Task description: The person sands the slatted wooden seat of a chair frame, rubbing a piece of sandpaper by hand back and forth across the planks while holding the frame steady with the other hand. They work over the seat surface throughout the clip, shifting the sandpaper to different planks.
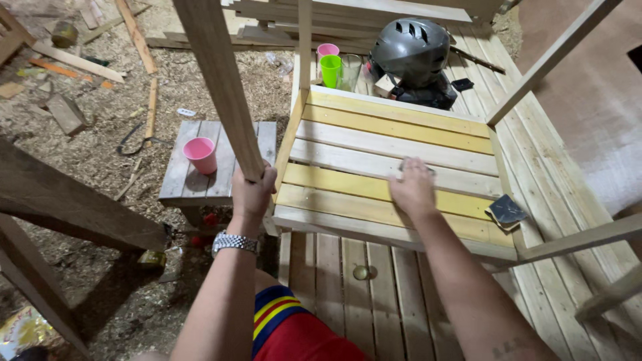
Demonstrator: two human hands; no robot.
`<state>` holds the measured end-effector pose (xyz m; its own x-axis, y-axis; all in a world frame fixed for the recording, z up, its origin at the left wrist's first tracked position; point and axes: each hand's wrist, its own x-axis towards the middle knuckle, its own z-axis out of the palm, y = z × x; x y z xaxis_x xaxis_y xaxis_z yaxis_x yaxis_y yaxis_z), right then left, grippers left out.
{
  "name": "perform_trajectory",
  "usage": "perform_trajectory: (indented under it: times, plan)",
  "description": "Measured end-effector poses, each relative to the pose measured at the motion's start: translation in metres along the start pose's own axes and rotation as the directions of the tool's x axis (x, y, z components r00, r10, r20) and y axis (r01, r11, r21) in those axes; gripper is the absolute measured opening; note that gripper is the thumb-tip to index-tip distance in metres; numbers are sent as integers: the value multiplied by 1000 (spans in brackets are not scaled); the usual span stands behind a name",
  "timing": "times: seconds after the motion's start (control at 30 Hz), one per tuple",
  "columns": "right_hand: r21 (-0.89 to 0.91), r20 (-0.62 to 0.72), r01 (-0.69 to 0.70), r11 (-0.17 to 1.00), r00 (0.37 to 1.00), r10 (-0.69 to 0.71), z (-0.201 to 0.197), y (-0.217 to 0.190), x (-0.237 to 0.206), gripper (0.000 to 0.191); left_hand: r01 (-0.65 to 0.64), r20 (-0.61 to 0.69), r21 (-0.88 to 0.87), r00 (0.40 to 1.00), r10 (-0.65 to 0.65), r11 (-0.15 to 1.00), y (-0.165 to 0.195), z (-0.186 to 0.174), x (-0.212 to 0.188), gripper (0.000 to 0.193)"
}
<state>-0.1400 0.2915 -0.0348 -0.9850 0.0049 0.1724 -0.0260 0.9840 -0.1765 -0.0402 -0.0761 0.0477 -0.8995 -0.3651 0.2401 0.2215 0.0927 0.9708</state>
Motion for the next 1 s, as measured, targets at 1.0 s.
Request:
perform_trajectory:
  times: [1.0]
  plan:
    - [-13,128,184,983,975,-181,-25,-67,-5,83,35,10,31,999,-35,999,5,-8,-7,18]
